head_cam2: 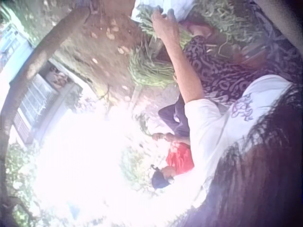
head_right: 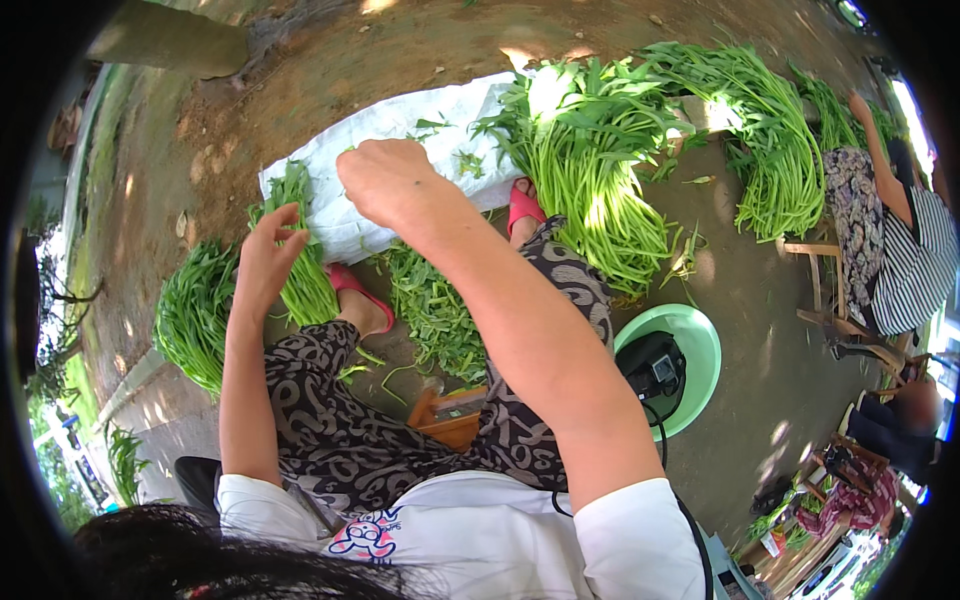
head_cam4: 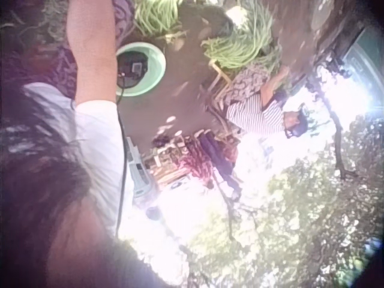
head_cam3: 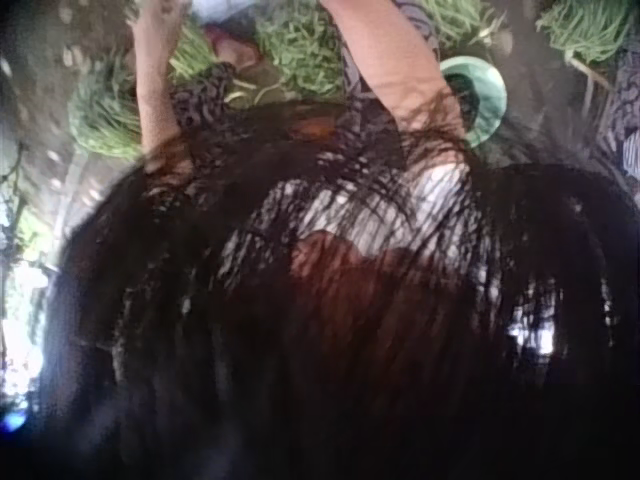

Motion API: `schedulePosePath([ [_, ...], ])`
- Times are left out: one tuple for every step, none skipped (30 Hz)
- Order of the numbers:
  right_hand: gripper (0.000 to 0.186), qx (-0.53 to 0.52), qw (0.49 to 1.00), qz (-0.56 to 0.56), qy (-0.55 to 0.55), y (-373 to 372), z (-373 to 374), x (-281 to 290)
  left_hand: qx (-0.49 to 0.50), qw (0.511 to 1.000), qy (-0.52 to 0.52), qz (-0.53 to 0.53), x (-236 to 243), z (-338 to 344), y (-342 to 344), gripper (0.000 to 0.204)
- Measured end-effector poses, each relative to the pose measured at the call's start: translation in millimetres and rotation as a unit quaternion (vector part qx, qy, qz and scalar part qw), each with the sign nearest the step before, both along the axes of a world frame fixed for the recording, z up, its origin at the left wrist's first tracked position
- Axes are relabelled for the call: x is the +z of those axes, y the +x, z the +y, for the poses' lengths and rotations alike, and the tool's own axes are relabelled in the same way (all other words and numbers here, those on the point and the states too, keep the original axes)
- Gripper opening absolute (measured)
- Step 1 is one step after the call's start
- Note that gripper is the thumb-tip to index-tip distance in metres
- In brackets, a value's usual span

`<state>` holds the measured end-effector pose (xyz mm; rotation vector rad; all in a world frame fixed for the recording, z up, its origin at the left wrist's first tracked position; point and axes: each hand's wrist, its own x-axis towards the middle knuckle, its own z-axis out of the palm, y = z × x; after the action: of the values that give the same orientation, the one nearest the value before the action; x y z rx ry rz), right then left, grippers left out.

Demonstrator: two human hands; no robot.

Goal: The person picks leaves from stalks of green vegetables by hand and places them onto a white cloth.

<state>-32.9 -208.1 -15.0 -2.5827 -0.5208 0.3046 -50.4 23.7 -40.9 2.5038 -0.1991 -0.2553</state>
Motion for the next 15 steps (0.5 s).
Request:
schedulePosePath([
  [0.02,-0.002,1.0,0.002,-0.006,-0.1,0.0,-0.1,-0.012,0.998,-0.057,0.0,13.7,-17.5,-16.1,0.036],
  [0.019,-0.004,1.0,-0.011,0.01,-1.3,-1.3,-1.5,-0.019,0.994,-0.102,0.046,17.6,-29.4,-31.2,0.035],
  [0.018,-0.001,1.0,-0.014,0.015,-0.9,0.7,-1.4,-0.018,0.986,-0.142,0.09,21.7,-34.4,-43.4,0.035],
  [0.018,0.004,1.0,-0.016,0.019,-0.4,4.1,-1.3,-0.049,0.986,-0.102,0.126,24.6,-37.7,-48.7,0.037],
  [0.018,0.006,1.0,-0.018,0.022,-0.1,7.0,-1.5,-0.089,0.986,-0.029,0.137,26.7,-44.7,-49.7,0.033],
  [0.016,0.009,0.999,-0.029,0.026,0.4,9.3,-5.4,-0.13,0.988,-0.005,0.089,27.2,-57.3,-48.2,0.032],
  [0.016,0.006,0.999,-0.029,0.028,0.9,11.5,-5.0,-0.169,0.985,0.02,0.039,27.7,-67.7,-42.4,0.032],
  [0.015,0.004,0.999,-0.029,0.031,1.0,14.8,-3.2,-0.199,0.978,0.055,0.032,24.9,-71.7,-33.0,0.031],
  [0.015,0.001,0.999,-0.029,0.033,1.5,18.1,-1.4,-0.229,0.969,0.091,0.026,19.5,-75.5,-22.6,0.031],
  [0.015,-0.004,0.999,-0.025,0.032,2.7,20.4,0.6,-0.262,0.957,0.123,0.019,17.6,-82.0,-16.1,0.032],
  [0.015,-0.015,0.999,-0.035,0.037,3.5,22.1,2.5,-0.235,0.966,0.098,0.045,17.5,-87.6,-13.4,0.032],
  [0.015,-0.028,0.998,-0.045,0.042,4.2,23.7,4.3,-0.209,0.973,0.072,0.071,18.2,-93.5,-11.2,0.032],
  [0.015,-0.042,0.997,-0.054,0.048,4.5,25.8,4.1,-0.184,0.977,0.047,0.099,18.2,-99.3,-9.7,0.033],
  [0.014,-0.046,0.995,-0.074,0.05,4.5,29.5,2.7,-0.185,0.975,-0.073,0.096,15.0,-99.1,-12.7,0.035],
  [0.014,-0.059,0.994,-0.084,0.045,5.1,32.7,1.1,-0.235,0.966,-0.078,0.079,9.4,-100.6,-9.0,0.035],
])
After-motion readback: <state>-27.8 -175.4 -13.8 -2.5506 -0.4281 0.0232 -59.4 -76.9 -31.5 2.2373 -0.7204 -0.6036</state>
